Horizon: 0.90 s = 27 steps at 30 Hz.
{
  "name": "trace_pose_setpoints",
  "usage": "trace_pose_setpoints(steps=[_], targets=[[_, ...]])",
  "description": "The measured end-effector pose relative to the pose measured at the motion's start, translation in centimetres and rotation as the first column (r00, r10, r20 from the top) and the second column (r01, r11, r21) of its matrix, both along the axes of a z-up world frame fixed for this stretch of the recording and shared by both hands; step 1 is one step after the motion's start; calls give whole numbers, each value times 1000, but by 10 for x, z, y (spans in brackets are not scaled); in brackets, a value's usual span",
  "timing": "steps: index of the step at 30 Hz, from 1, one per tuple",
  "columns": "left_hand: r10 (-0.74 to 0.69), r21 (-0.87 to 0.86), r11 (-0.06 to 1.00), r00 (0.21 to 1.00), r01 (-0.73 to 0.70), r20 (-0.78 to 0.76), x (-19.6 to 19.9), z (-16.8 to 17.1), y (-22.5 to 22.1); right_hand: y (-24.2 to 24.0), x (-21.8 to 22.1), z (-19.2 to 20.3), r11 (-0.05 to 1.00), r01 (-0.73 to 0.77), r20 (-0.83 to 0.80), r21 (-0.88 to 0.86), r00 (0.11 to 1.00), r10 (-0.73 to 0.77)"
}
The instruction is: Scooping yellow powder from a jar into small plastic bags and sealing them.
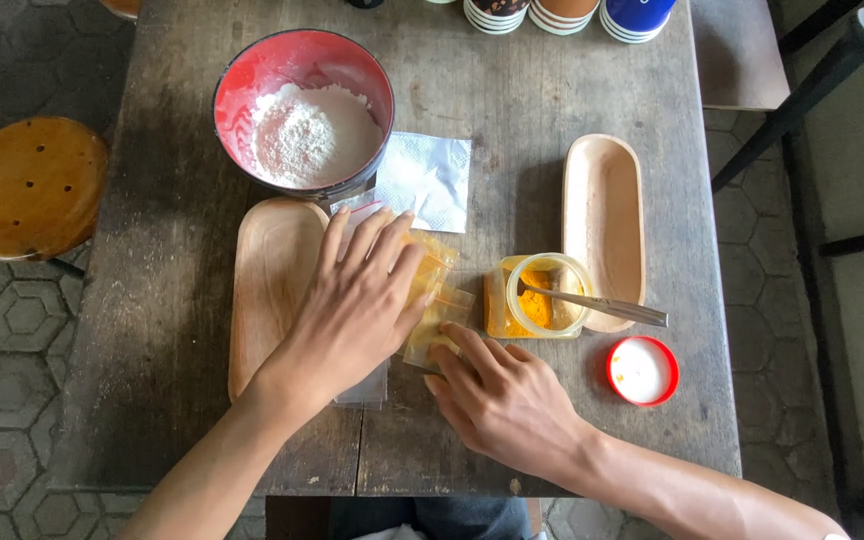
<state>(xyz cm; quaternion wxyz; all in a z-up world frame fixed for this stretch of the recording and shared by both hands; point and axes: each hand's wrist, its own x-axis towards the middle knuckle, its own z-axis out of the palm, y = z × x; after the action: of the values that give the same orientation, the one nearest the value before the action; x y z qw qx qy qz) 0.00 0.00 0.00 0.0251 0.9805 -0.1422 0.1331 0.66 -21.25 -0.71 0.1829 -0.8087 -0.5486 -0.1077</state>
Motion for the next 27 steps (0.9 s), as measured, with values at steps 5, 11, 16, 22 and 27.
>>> trace_pose_setpoints(steps=[5,11,16,22,27], targets=[[117,-24,993,993,-117,16,4,-6,-6,1,-2,-7,1000,28,2,12,1000,-28],[136,-45,990,990,-135,25,3,-12,-12,1,1,-10,999,20,-69,32,997,-17],[120,-54,992,992,-118,34,3,-9,-10,0,1,-9,1000,6,-37,23,999,-5],[72,-288,955,997,-74,-18,4,16,10,3,-3,3,997,-11,-18,80,1000,13],[160,-423,892,987,-159,-33,-16,65,48,1,-9,-4,1000,9,-67,-4,998,-9]])
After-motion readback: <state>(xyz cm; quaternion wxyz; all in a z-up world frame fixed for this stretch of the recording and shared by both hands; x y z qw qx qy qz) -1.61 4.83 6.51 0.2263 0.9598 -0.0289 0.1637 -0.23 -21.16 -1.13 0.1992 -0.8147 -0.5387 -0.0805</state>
